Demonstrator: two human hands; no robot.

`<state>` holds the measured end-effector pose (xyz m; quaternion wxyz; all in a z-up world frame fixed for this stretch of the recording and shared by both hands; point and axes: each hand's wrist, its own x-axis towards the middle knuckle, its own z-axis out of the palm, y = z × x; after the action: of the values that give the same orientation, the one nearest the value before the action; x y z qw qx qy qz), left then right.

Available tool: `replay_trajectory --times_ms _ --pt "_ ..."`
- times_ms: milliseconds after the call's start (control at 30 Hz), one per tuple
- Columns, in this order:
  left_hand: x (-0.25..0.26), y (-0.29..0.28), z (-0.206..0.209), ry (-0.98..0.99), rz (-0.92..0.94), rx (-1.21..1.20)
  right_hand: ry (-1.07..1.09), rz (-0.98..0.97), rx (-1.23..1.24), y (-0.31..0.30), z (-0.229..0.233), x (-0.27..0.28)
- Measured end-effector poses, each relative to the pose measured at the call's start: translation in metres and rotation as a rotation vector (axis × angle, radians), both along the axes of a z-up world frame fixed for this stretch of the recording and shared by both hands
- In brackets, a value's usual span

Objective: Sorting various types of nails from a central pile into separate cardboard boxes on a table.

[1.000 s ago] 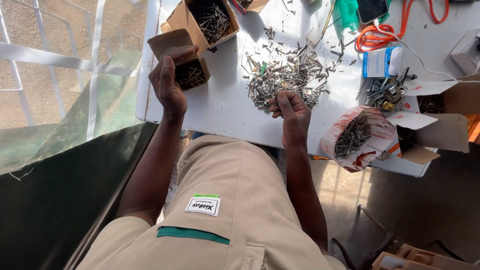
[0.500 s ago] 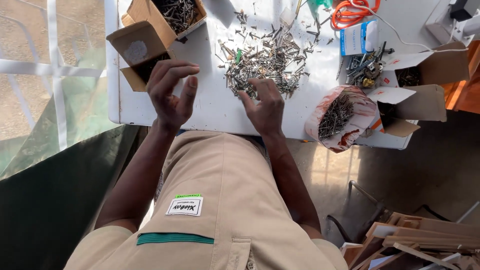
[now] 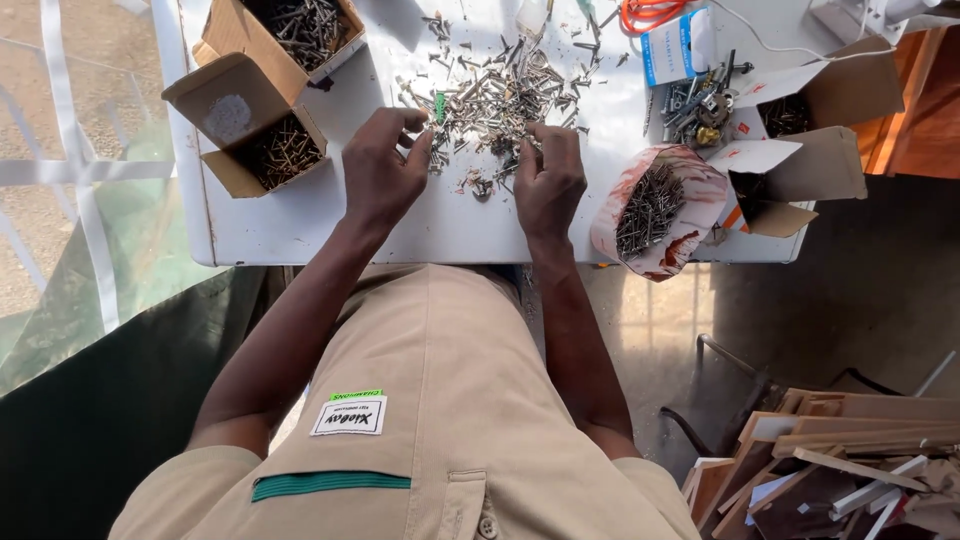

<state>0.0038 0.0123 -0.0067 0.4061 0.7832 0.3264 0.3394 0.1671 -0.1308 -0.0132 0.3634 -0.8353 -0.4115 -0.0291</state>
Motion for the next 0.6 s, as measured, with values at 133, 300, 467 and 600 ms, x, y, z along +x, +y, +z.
replay_trajectory --times_ms 133,300,467,600 --pt "0.030 0.008 -0.022 0.275 -0.014 0.001 0.022 -0.012 0.003 -0.011 0.012 -0.006" --pt "0.059 0.014 -0.036 0.352 -0.084 0.066 0.057 -0.005 0.036 -0.013 0.016 -0.020" --pt "0.043 0.013 -0.010 0.113 -0.088 -0.253 0.125 0.002 0.051 -0.009 0.013 -0.030" --pt "0.020 0.013 0.005 -0.076 -0.093 -0.500 0.100 0.020 0.068 0.012 0.010 -0.015"
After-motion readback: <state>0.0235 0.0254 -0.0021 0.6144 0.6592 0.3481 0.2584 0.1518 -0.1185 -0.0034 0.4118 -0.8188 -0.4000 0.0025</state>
